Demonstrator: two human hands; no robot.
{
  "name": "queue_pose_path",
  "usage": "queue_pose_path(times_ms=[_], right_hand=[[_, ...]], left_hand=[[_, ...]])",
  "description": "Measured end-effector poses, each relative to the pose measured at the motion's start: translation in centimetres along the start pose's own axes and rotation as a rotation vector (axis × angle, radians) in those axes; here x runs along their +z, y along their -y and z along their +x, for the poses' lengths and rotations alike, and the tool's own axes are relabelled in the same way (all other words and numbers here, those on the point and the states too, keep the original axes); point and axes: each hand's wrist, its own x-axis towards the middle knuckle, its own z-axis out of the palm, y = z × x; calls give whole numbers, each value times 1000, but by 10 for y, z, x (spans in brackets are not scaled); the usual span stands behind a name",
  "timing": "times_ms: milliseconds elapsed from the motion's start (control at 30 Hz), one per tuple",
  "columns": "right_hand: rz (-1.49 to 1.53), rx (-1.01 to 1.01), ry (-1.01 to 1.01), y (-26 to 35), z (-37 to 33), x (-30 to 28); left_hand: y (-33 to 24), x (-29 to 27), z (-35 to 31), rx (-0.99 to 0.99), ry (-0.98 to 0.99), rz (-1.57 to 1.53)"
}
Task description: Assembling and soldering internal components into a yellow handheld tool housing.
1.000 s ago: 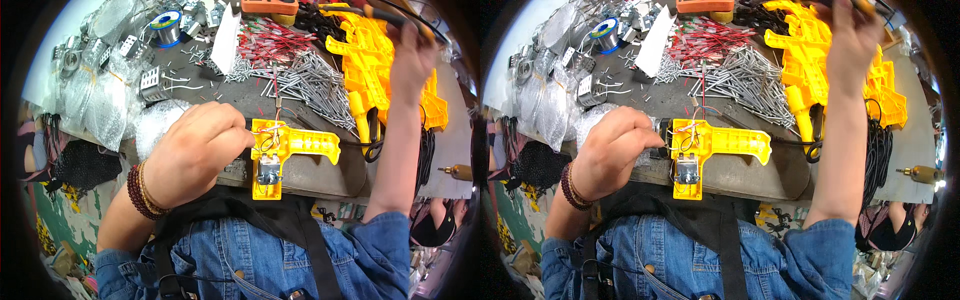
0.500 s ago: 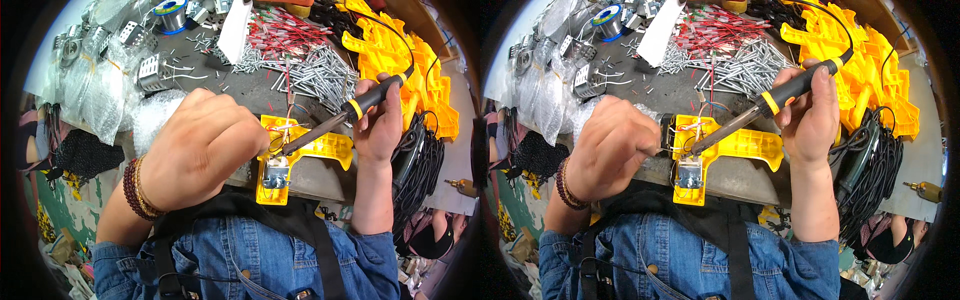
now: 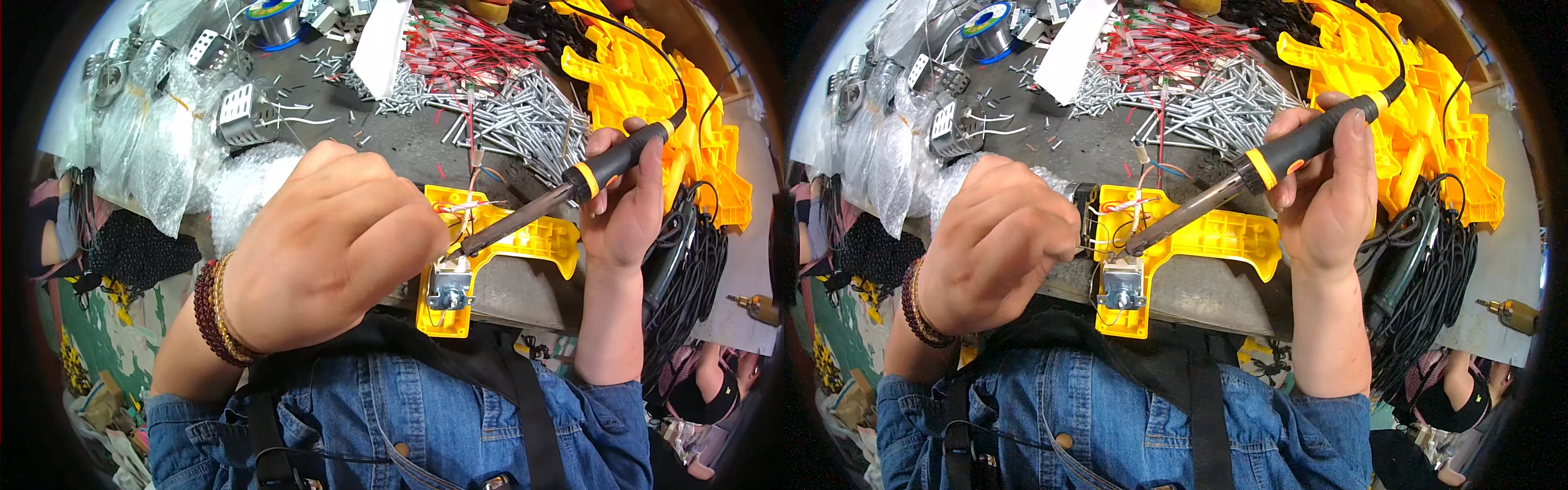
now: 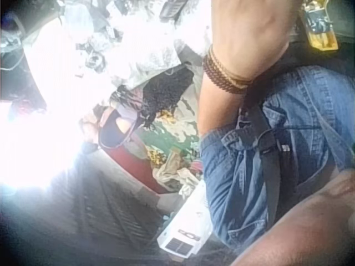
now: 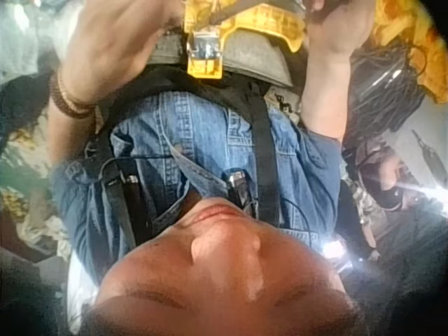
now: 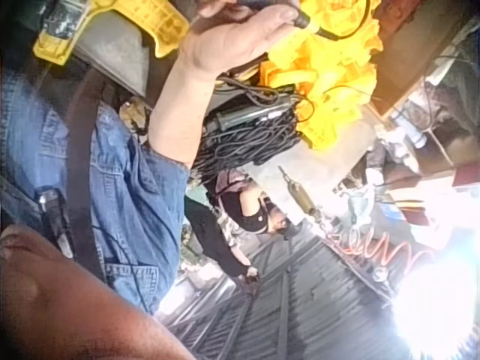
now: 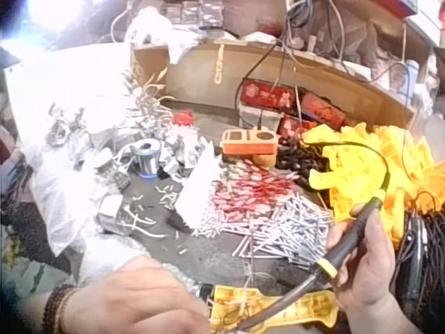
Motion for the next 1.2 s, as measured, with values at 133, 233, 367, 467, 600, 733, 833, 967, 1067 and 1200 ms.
queue_pose_path(times_ms=[133,233,367,467,600,733,833,967,1067,1200], right_hand=[[3,-9,0,-2,-1,0],[2,-10,-4,-2,-1,1],[4,-14,3,-2,-1,0],[6,-20,15,-2,-1,-1],[-7,-21,10,-2,-1,0],[-1,-26,9,-2,-3,4],[-17,-38,11,-1,-3,2],[-3,-36,22,-2,-3,3],[18,-38,26,-2,-1,1],[28,-40,19,0,-6,4]], left_hand=[[-1,-2,-2,-7,28,4],[-1,0,-3,-1,17,-8],[-1,2,-1,19,10,1],[-2,2,1,25,27,-1],[-2,4,1,28,32,-15],[-3,3,4,15,48,-37],[-4,3,7,-14,89,-60],[-3,3,7,-23,113,-55],[-2,-3,7,-48,97,-26],[31,-21,16,-222,85,-2]])
